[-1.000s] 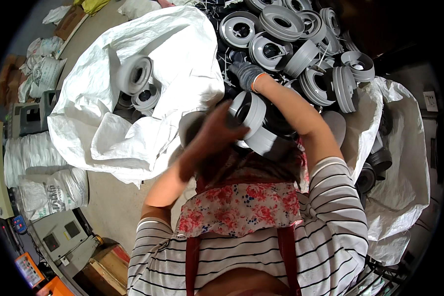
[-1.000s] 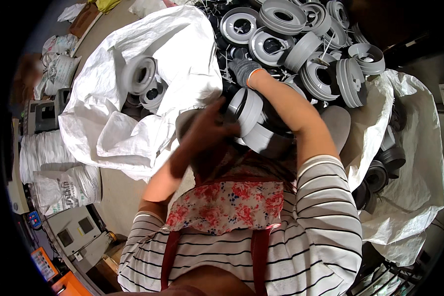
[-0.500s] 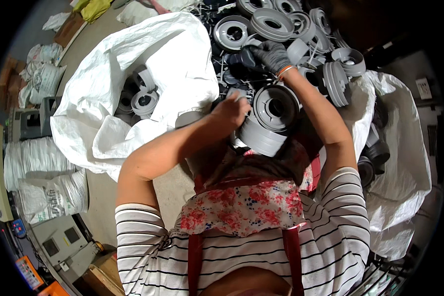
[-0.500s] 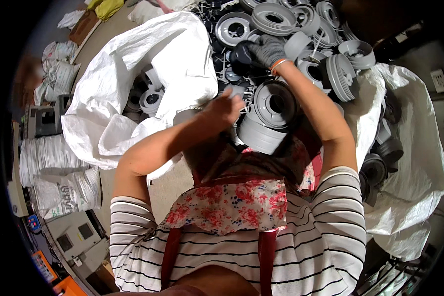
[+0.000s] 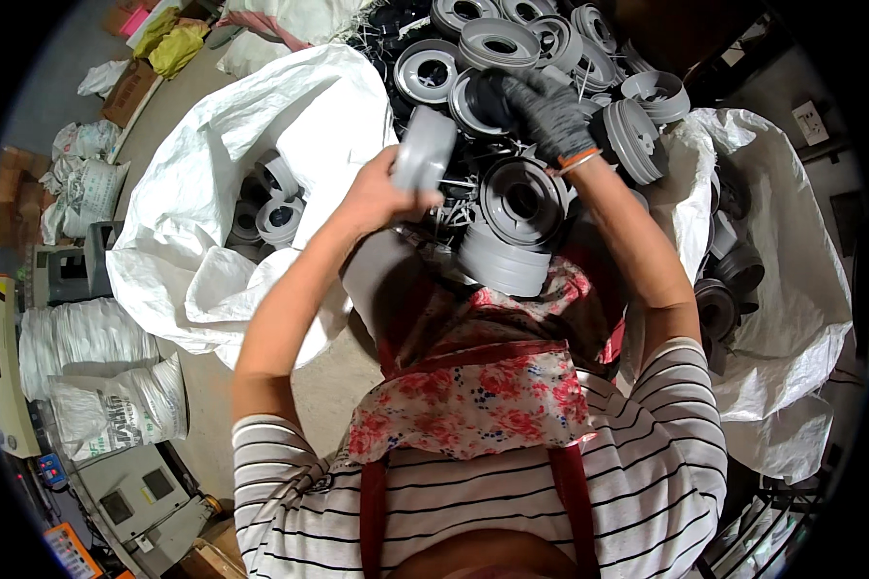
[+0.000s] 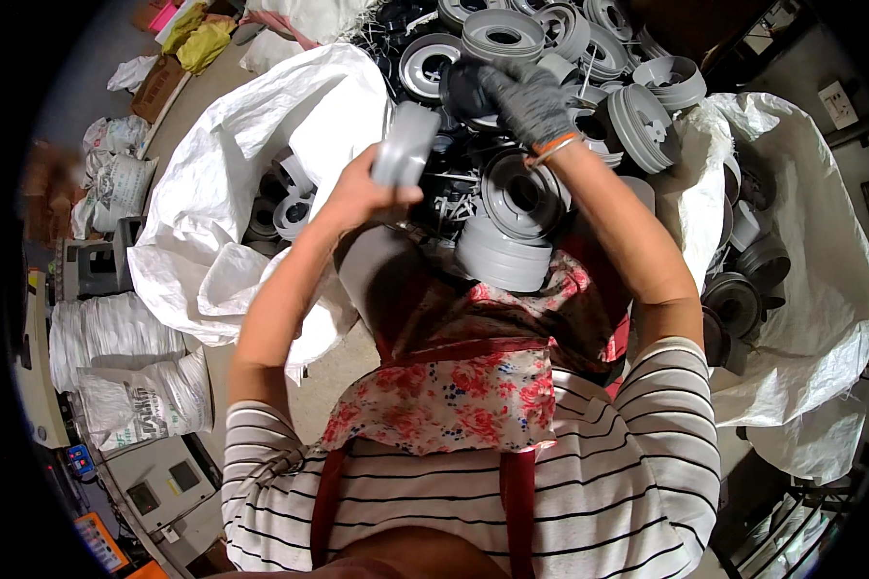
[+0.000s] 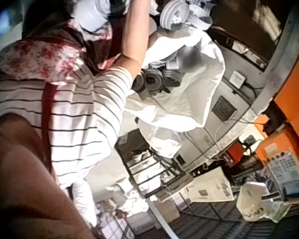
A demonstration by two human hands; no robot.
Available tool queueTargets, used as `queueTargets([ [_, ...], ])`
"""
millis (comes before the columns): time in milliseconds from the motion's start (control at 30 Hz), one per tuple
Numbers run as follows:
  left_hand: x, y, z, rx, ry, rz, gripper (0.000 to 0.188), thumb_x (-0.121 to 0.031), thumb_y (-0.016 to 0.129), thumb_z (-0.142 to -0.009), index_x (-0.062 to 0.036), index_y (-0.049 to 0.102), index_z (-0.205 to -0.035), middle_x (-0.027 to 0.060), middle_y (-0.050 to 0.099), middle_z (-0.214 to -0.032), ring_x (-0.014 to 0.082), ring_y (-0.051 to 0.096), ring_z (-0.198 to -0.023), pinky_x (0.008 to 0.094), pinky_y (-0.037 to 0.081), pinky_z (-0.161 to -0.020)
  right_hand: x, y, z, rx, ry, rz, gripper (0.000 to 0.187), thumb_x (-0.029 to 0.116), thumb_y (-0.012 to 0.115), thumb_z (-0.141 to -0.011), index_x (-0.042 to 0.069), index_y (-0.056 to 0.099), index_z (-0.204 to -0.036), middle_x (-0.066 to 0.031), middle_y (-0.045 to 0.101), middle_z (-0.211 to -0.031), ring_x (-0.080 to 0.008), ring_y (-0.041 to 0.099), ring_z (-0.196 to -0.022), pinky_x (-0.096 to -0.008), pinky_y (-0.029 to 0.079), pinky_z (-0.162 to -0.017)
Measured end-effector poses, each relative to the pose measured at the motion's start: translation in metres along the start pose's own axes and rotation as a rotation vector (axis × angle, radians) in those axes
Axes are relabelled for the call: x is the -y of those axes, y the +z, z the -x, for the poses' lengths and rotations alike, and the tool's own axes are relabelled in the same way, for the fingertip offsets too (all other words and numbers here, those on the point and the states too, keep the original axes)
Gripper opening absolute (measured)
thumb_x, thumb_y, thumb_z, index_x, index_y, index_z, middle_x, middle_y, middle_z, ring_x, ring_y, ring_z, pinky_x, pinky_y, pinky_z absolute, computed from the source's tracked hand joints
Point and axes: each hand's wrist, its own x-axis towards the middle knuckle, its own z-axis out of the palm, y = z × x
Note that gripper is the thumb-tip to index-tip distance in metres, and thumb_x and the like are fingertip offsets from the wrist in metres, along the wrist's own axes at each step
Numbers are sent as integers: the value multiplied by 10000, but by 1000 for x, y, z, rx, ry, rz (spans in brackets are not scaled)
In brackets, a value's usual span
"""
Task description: The person sorts gray circular plastic parts from a large pile into a white sack. They pick up the parts by hand, inspect them, and place them into the sack, repeating this process continuously.
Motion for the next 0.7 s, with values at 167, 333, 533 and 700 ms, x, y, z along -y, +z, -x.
queueTargets([
  [167,46,25,18,-108,-3,1071,441,-192,622,-851,98,496,-1159,179,592,-1102,267,591,-997,400,474,-899,-5,50,43,166,-395,456,261,283,585,-846,48,658,-936,-167,641,-899,-335,600,-870,-415,470,-785],
  [333,62,35,32,-190,-81,1129,280,-187,546,-876,35,553,-1046,129,601,-1017,232,593,-935,370,495,-848,-16,69,59,470,-437,621,544,438,608,-793,-25,567,-1075,-253,579,-1034,-384,566,-974,-440,451,-855],
  [533,63,26,42,-158,19,630,170,-151,516,-875,2,583,-907,60,607,-837,165,581,-759,284,487,-715,1,67,70,666,-482,647,691,473,674,-700,-48,507,-1122,-278,544,-1085,-417,525,-1051,-465,431,-895],
  [700,62,25,41,-224,68,513,216,-139,547,-846,32,569,-976,70,599,-826,155,581,-751,279,486,-660,-11,67,70,752,-895,754,653,393,665,-714,-31,471,-1170,-256,555,-1059,-414,533,-1012,-454,433,-889],
])
